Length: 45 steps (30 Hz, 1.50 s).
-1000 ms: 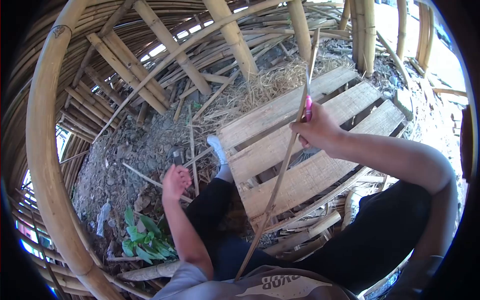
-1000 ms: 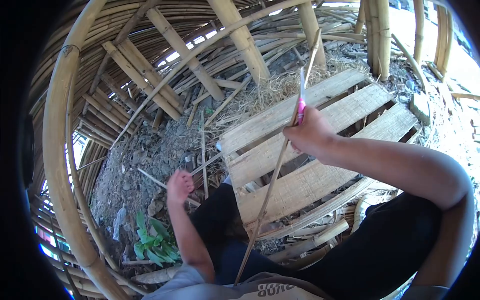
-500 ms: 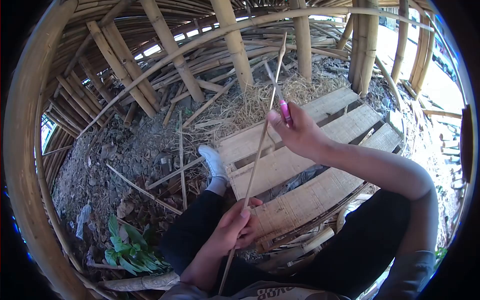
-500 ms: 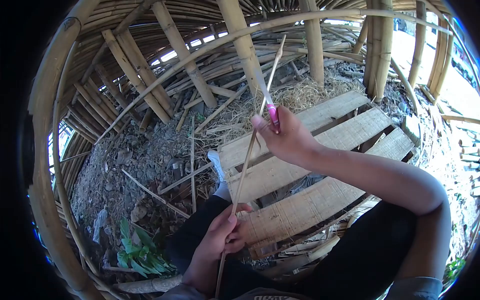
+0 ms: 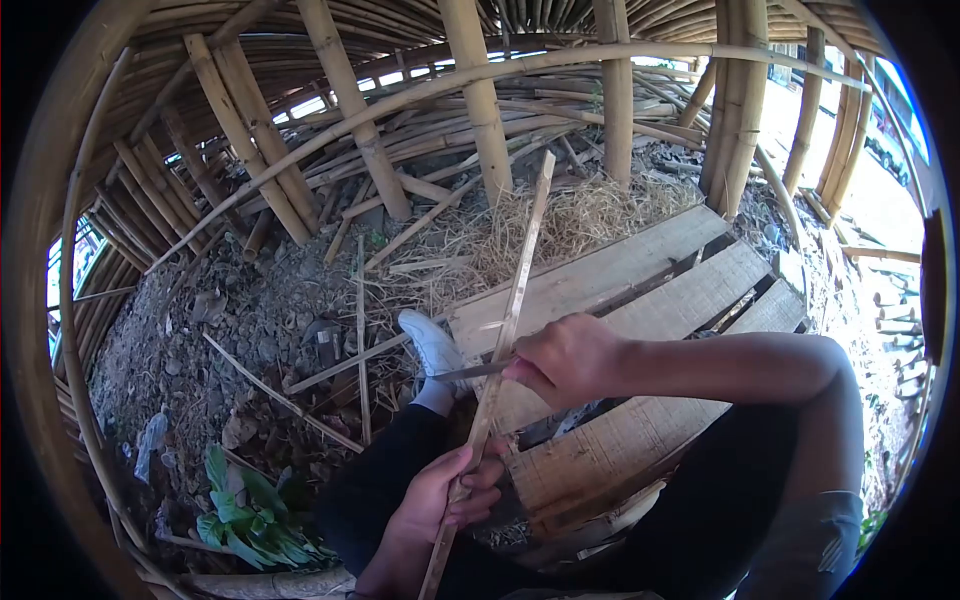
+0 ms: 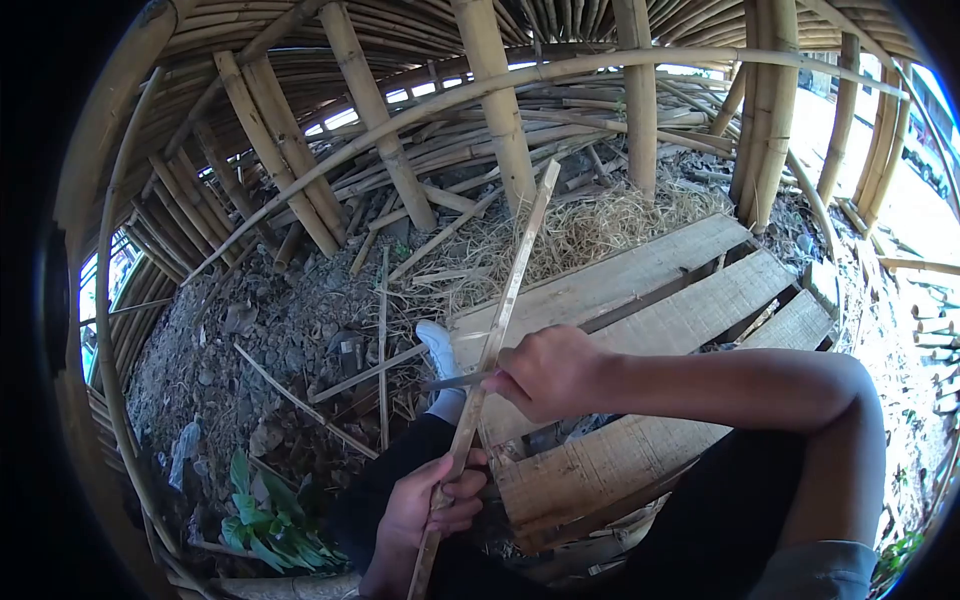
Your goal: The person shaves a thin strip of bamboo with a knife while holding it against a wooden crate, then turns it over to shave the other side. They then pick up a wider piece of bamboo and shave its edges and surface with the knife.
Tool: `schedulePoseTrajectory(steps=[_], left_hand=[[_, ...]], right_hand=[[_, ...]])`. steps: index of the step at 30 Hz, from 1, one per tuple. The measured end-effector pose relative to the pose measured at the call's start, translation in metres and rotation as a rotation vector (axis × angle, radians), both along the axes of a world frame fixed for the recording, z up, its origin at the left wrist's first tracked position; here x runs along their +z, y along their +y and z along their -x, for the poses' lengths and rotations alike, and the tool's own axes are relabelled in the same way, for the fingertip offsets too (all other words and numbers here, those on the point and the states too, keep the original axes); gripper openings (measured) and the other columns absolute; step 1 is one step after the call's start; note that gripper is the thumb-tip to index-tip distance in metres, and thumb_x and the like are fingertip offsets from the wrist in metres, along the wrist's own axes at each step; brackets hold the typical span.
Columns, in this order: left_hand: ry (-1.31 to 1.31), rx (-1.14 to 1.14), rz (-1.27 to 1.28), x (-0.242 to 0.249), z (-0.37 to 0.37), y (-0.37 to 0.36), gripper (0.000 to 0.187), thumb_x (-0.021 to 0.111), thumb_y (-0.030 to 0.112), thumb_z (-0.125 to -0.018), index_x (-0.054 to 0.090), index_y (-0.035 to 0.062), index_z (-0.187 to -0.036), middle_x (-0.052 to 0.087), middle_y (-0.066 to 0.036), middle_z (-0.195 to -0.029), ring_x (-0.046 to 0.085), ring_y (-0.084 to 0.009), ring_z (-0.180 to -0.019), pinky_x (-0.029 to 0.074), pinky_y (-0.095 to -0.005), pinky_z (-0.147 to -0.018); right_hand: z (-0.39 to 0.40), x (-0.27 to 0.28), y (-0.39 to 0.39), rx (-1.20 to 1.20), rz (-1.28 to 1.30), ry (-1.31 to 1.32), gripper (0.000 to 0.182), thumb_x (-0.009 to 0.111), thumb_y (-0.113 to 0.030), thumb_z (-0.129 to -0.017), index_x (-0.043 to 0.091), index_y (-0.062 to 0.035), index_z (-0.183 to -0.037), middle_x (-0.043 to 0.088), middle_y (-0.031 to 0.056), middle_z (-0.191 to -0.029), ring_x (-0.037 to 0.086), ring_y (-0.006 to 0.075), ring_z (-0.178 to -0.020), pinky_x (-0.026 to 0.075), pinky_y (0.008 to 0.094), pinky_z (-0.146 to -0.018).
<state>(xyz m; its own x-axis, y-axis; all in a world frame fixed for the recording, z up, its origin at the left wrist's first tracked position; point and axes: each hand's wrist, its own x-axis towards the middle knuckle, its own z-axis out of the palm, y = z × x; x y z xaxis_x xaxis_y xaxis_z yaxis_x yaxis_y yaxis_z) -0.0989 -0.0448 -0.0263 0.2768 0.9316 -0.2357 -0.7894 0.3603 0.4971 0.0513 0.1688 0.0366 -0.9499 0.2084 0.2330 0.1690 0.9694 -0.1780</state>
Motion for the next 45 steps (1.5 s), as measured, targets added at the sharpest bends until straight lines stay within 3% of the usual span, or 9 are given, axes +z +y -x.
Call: schedulePoseTrajectory(steps=[9, 15, 18, 23, 28, 34, 36, 41, 45], left_hand=[[0.082, 0.038, 0.174, 0.011, 0.002, -0.013, 0.034, 0.036, 0.047, -0.101, 0.04, 0.015, -0.089, 0.028, 0.007, -0.054, 0.021, -0.0039, -0.037, 0.018, -0.0194, -0.033], [0.103, -0.005, 0.231, 0.002, 0.002, -0.003, 0.037, 0.035, 0.051, -0.101, 0.039, 0.0158, -0.091, 0.027, 0.007, -0.056, 0.023, -0.004, -0.039, 0.017, -0.0201, -0.035], [0.105, -0.021, 0.224, 0.002, -0.006, -0.007, 0.036, 0.035, 0.05, -0.101, 0.039, 0.0155, -0.09, 0.027, 0.007, -0.057, 0.023, -0.0044, -0.039, 0.017, -0.0201, -0.035], [0.103, -0.032, 0.176, 0.007, -0.011, -0.014, 0.036, 0.034, 0.05, -0.102, 0.039, 0.0153, -0.091, 0.028, 0.007, -0.057, 0.024, -0.0044, -0.04, 0.018, -0.0202, -0.035], [0.085, -0.009, 0.19, 0.005, -0.001, -0.007, 0.036, 0.033, 0.049, -0.102, 0.039, 0.0154, -0.091, 0.028, 0.007, -0.057, 0.024, -0.0044, -0.039, 0.018, -0.0202, -0.035], [0.002, 0.015, 0.194, 0.009, 0.0, -0.013, 0.032, 0.035, 0.044, -0.102, 0.041, 0.0154, -0.089, 0.028, 0.007, -0.056, 0.022, -0.0041, -0.039, 0.018, -0.0202, -0.035], [0.015, 0.008, 0.192, 0.005, 0.001, -0.011, 0.032, 0.036, 0.045, -0.102, 0.041, 0.0158, -0.089, 0.028, 0.007, -0.056, 0.022, -0.0041, -0.039, 0.018, -0.02, -0.034], [0.044, 0.022, 0.223, 0.011, 0.004, -0.012, 0.034, 0.034, 0.047, -0.102, 0.04, 0.016, -0.089, 0.028, 0.007, -0.056, 0.022, -0.0041, -0.039, 0.017, -0.0199, -0.034], [0.06, 0.054, 0.196, 0.005, 0.012, -0.01, 0.035, 0.033, 0.048, -0.102, 0.04, 0.0165, -0.089, 0.027, 0.007, -0.056, 0.021, -0.004, -0.039, 0.017, -0.02, -0.035]], right_hand=[[0.016, -0.018, 0.029, 0.054, -0.081, -0.056, 0.039, 0.05, -0.041, -0.095, 0.064, -0.0062, -0.086, 0.065, 0.0144, -0.067, 0.066, 0.0331, -0.062, 0.053, 0.0445, -0.059], [0.016, -0.033, 0.033, -0.113, -0.214, 0.033, 0.035, 0.056, -0.038, -0.091, 0.061, -0.0079, -0.074, 0.058, 0.0114, -0.054, 0.062, 0.0335, -0.05, 0.05, 0.0446, -0.05], [0.01, -0.023, 0.022, 0.142, -0.168, 0.009, 0.034, 0.056, -0.036, -0.091, 0.061, -0.0077, -0.072, 0.058, 0.0118, -0.055, 0.061, 0.0339, -0.048, 0.051, 0.0456, -0.05], [0.015, -0.003, 0.101, -0.442, -0.262, -0.13, 0.035, 0.049, -0.034, -0.094, 0.063, -0.0074, -0.076, 0.06, 0.0117, -0.057, 0.063, 0.0328, -0.054, 0.052, 0.0458, -0.053], [0.004, -0.02, 0.026, 0.103, -0.205, -0.014, 0.04, 0.046, -0.035, -0.096, 0.064, -0.0076, -0.073, 0.061, 0.0131, -0.059, 0.064, 0.0336, -0.056, 0.053, 0.0472, -0.056], [0.026, -0.001, 0.079, -0.263, -0.23, -0.296, 0.049, 0.041, -0.042, -0.098, 0.065, -0.0065, -0.073, 0.065, 0.0159, -0.069, 0.068, 0.0341, -0.069, 0.055, 0.0466, -0.066], [0.017, -0.012, 0.034, 0.074, -0.167, -0.195, 0.046, 0.041, -0.041, -0.098, 0.065, -0.0083, -0.074, 0.065, 0.016, -0.067, 0.067, 0.0342, -0.067, 0.055, 0.0458, -0.066], [0.021, -0.01, 0.088, 0.008, -0.205, -0.134, 0.044, 0.043, -0.041, -0.097, 0.065, -0.0104, -0.075, 0.065, 0.0123, -0.066, 0.066, 0.0345, -0.066, 0.054, 0.0485, -0.065], [0.02, -0.025, 0.026, 0.173, -0.121, -0.051, 0.036, 0.054, -0.034, -0.092, 0.06, -0.0092, -0.067, 0.059, 0.0116, -0.055, 0.061, 0.0338, -0.051, 0.051, 0.047, -0.052]])
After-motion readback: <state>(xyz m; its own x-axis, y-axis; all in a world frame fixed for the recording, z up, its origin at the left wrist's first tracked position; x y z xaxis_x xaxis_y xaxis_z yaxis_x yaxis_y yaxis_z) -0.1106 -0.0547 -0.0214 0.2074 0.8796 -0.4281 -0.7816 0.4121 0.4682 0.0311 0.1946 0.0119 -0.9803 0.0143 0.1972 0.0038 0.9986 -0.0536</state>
